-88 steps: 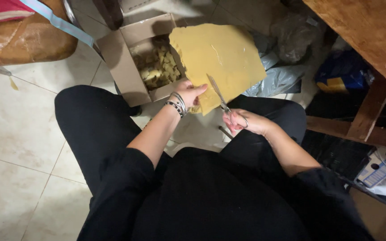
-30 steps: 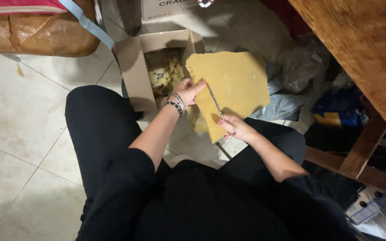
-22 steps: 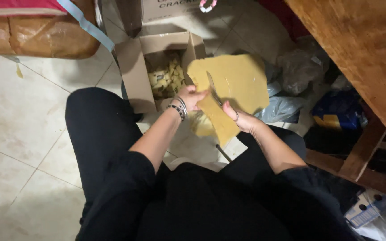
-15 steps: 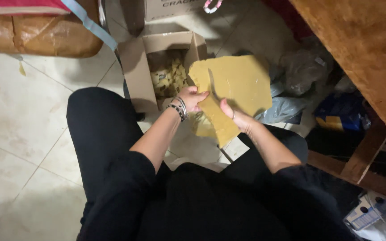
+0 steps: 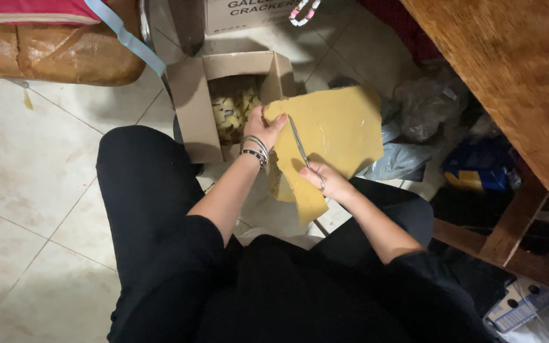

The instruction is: Cutting a large piece of yellow foam into smaller pieces using scissors and placing them into a cardboard box

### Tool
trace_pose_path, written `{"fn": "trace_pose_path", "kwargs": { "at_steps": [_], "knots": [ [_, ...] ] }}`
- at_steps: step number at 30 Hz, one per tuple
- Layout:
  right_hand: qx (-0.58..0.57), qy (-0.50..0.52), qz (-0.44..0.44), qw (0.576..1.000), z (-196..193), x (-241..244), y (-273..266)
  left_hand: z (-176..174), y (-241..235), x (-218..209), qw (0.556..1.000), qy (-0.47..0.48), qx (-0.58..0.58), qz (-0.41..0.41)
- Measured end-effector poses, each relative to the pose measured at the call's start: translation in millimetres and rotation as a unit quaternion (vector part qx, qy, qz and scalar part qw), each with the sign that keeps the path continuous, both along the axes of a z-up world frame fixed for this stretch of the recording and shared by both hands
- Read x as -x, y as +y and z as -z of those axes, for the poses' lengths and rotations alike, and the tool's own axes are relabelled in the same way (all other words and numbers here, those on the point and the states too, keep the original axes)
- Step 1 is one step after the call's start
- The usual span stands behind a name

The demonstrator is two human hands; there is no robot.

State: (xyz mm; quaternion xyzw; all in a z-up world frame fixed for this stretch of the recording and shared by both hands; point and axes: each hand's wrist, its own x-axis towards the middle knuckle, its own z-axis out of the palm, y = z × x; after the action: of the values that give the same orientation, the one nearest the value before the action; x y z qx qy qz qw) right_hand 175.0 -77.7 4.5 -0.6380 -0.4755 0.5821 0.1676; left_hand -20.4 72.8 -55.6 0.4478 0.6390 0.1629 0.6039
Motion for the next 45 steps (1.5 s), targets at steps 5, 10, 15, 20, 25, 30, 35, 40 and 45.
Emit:
{"fn": "trace_pose_path", "kwargs": {
  "at_steps": [5, 10, 15, 20, 25, 30, 35, 40, 45],
  "knots": [
    [0.046, -0.031, -0.074, 0.996, -107.9, 37.0, 47.2, -9.1, -2.9, 6.7, 0.998, 0.022, -0.014, 0.054],
    [0.186, 0.035, 0.034, 0.981, -48.3, 13.0, 48.0, -43.2, -7.4, 14.0, 0.998, -0.019, 0.009, 0.06],
    [0.157, -0.062, -0.02, 0.985, -132.7, 50.8, 73.3, -48.1, -11.5, 10.6, 0.996, -0.074, 0.032, 0.04],
    [0.157, -0.064, -0.024, 0.985, -91.8, 61.4, 68.8, -64.9, -9.8, 22.6, 0.987, -0.136, 0.086, 0.015],
    [0.056, 0.065, 0.088, 0.993, 6.9, 6.1, 30.5, -33.5, -2.4, 15.3, 0.993, 0.002, 0.044, 0.106],
    [0.027, 0.062, 0.099, 0.993, 6.3, -1.4, 22.2, 11.3, 2.6, 19.6, 0.996, -0.029, -0.011, 0.088],
    [-0.009, 0.083, 0.082, 0.993, -12.9, -2.5, 26.3, -65.7, 15.4, 45.8, 0.996, -0.021, -0.051, 0.077],
    [-0.043, 0.118, 0.08, 0.989, -50.7, 5.0, 26.2, -105.2, 39.2, 91.6, 0.946, -0.195, -0.235, -0.109],
    [-0.094, -0.021, 0.033, 0.995, -90.4, 51.6, 43.2, -116.7, 69.8, 140.0, 0.934, -0.176, -0.243, -0.193]
  ]
}}
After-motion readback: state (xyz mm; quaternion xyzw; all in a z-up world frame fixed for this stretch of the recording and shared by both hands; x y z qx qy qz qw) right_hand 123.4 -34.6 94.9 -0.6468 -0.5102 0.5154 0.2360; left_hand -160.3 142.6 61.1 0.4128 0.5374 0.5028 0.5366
